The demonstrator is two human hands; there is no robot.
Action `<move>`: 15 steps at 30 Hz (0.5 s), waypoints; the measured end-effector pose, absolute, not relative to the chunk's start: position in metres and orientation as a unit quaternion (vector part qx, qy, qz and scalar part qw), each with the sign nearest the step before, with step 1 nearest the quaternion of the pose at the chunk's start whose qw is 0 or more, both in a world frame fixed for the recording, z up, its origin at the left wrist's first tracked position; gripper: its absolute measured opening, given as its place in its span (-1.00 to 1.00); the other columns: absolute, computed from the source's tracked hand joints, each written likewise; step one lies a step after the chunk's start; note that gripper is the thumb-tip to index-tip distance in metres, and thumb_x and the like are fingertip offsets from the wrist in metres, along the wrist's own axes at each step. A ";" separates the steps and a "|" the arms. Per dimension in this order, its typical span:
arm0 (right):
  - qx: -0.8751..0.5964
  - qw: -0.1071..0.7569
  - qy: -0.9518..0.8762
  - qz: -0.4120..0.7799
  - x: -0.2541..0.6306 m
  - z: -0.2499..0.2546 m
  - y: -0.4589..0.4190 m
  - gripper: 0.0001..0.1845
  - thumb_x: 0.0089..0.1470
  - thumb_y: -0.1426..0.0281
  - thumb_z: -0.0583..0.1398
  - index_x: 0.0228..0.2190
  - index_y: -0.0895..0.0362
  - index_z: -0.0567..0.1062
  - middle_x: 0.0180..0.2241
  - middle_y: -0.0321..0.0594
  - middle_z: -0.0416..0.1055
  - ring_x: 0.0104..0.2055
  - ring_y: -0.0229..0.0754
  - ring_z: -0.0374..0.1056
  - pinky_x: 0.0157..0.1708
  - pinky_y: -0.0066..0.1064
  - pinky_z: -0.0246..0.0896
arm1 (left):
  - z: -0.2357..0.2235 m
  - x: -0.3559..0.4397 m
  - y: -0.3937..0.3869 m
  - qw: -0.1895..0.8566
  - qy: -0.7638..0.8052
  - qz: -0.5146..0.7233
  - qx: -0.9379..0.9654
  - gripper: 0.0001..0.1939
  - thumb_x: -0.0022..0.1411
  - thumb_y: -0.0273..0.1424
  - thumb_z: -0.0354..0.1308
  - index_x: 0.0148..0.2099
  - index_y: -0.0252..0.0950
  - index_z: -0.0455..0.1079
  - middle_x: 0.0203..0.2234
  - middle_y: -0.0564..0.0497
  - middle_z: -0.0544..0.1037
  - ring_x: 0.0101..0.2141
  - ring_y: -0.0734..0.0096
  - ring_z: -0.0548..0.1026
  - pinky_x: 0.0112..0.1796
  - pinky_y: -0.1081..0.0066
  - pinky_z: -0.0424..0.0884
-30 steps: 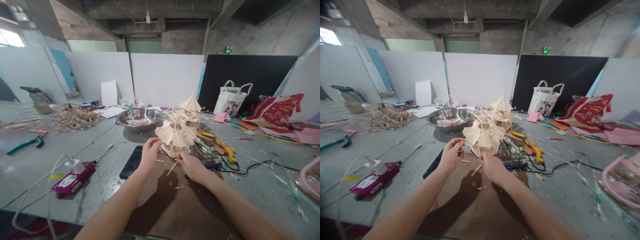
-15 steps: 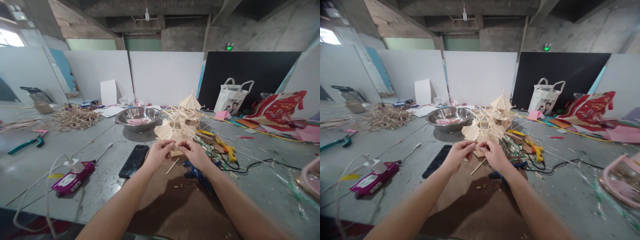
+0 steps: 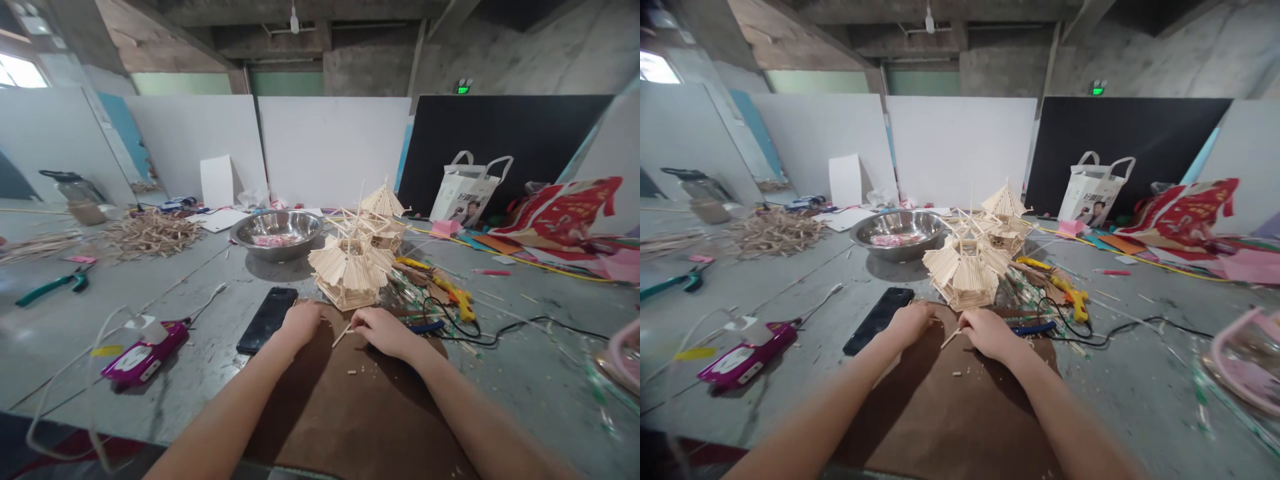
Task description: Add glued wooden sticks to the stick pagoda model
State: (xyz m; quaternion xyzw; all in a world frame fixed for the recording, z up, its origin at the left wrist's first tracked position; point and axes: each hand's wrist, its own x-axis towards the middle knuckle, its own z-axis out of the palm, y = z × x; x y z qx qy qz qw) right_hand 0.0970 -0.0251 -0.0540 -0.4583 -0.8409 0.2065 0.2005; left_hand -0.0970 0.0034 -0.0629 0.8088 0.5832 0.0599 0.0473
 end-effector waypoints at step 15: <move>-0.451 0.156 -0.850 0.221 0.086 -0.047 -0.030 -0.80 -0.04 0.37 0.03 -0.40 0.13 0.42 -0.39 -0.23 0.42 -0.35 -0.26 0.28 -0.40 -0.51 0.05 | -0.020 -0.087 0.011 0.214 0.478 0.246 0.815 -0.85 -0.16 -0.58 0.01 -0.55 -0.26 0.36 -0.64 0.03 0.41 -0.55 0.40 0.36 -0.46 0.45 0.23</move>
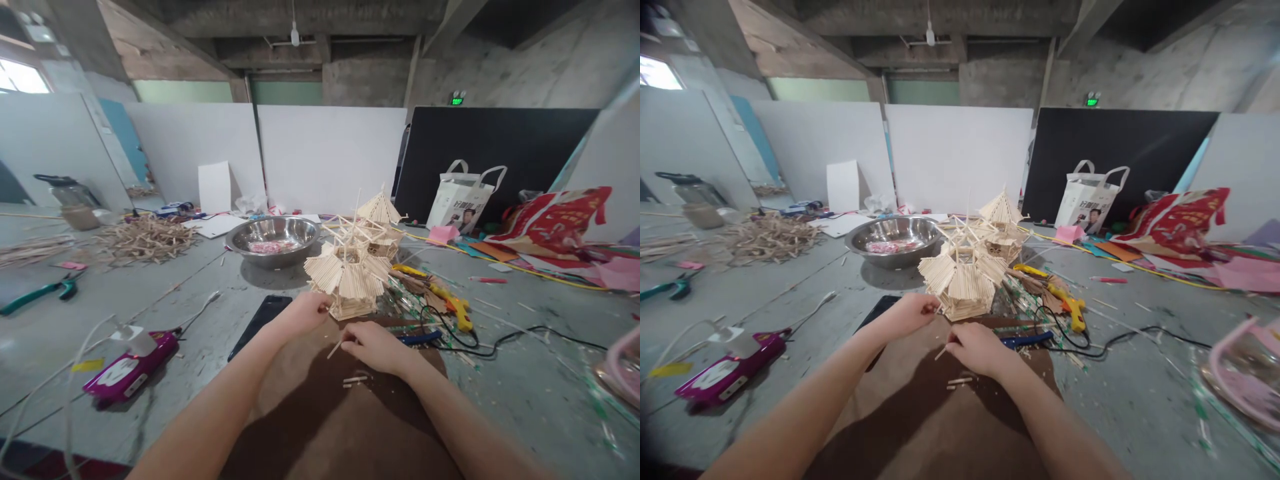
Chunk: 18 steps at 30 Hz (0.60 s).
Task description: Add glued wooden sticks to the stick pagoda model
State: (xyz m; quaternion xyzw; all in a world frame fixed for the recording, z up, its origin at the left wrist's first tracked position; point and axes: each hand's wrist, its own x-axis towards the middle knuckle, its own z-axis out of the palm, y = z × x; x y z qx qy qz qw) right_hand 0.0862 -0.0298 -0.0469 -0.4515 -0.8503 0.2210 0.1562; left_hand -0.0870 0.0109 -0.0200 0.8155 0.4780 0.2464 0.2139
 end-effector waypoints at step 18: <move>-0.434 0.141 -0.871 0.184 0.083 -0.055 -0.028 -0.80 -0.05 0.39 0.02 -0.41 0.14 0.41 -0.43 -0.24 0.41 -0.42 -0.30 0.26 -0.46 -0.53 0.01 | 0.015 0.014 0.055 0.594 0.275 0.685 0.321 -0.74 -0.20 -0.32 0.22 -0.45 -0.38 0.32 -0.62 0.08 0.41 -0.71 0.71 0.26 -0.66 0.60 0.21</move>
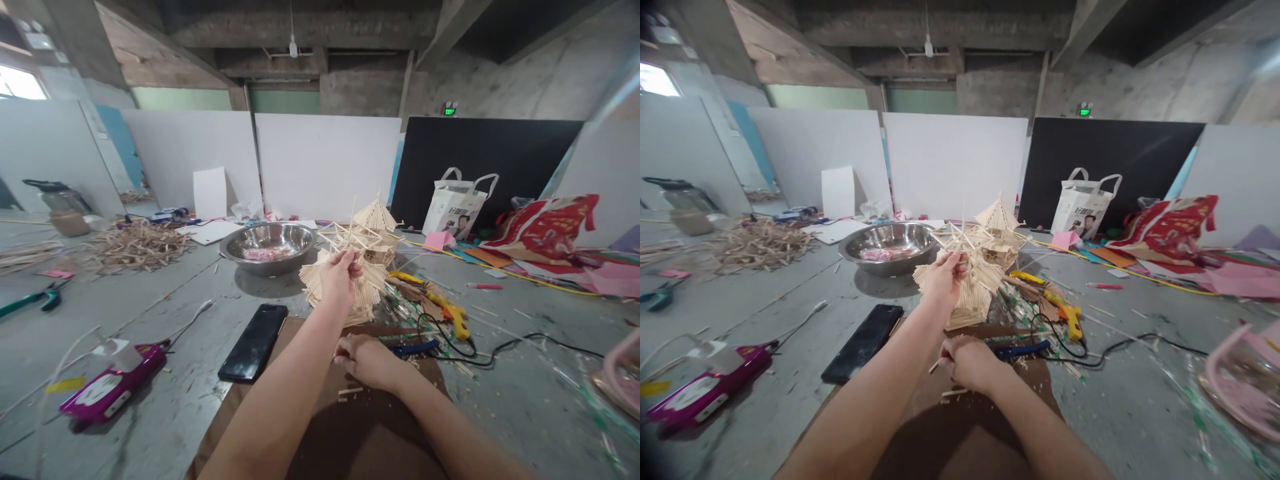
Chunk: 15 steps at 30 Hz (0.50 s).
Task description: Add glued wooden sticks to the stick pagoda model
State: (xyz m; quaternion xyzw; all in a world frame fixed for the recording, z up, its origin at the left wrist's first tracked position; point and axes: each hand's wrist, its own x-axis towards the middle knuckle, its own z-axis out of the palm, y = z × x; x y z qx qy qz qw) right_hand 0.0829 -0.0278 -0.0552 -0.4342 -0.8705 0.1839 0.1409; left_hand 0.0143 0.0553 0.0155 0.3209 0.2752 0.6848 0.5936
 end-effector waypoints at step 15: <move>-0.481 0.061 -0.868 0.105 0.089 -0.053 -0.026 -0.78 -0.04 0.33 0.01 -0.40 0.12 0.41 -0.38 -0.16 0.42 -0.33 -0.18 0.30 -0.40 -0.44 0.02 | 0.013 -0.053 0.027 0.358 0.493 0.468 0.640 -0.83 -0.11 -0.35 0.06 -0.64 -0.30 0.20 -0.77 0.10 0.29 -0.77 0.61 0.18 -0.69 0.53 0.06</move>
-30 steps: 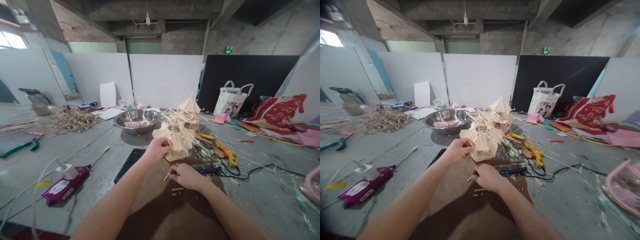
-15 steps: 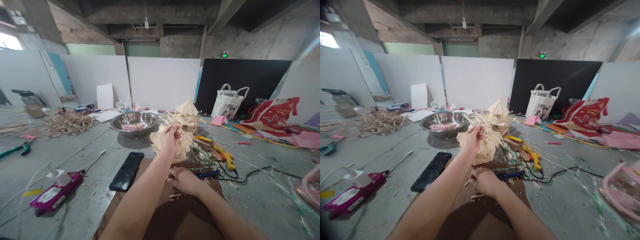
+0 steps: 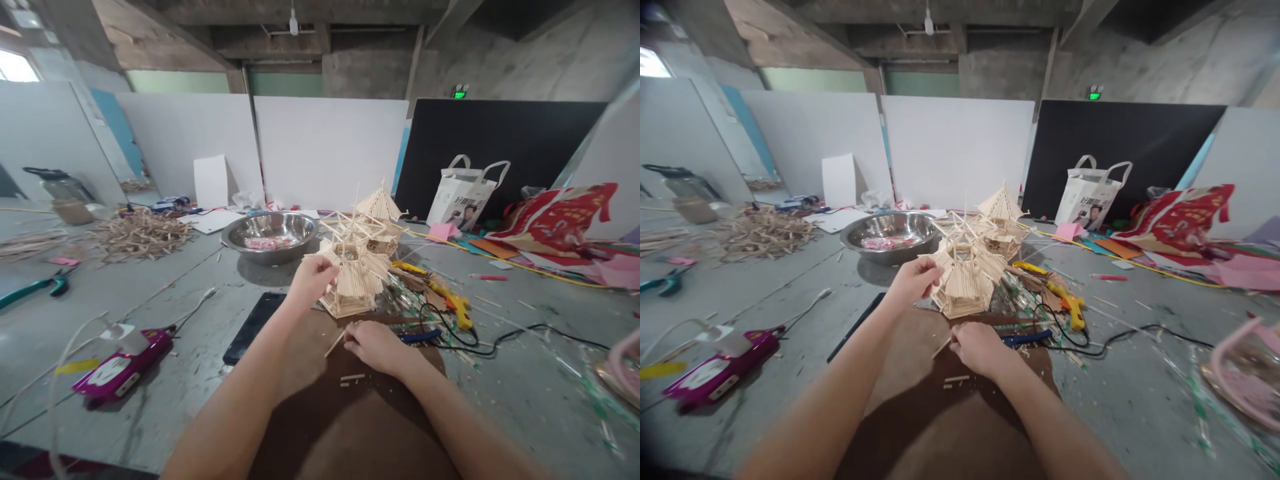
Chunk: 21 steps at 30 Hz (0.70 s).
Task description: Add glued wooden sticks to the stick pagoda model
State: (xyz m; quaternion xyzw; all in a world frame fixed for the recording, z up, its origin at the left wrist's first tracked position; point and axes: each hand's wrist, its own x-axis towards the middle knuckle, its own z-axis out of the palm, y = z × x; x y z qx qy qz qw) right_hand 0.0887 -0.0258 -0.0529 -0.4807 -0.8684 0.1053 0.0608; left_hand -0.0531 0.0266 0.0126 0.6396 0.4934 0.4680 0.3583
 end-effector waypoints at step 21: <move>-0.704 0.041 -0.698 0.125 0.246 -0.010 -0.016 -0.83 -0.11 0.35 0.00 -0.53 0.11 0.37 -0.48 -0.27 0.37 -0.44 -0.26 0.23 -0.52 -0.50 -0.04 | -0.066 -0.054 -0.007 0.023 0.524 0.005 0.851 -0.70 0.12 -0.28 -0.20 -0.35 -0.30 0.31 -0.40 -0.12 0.46 -0.39 0.15 0.44 -0.43 0.26 0.32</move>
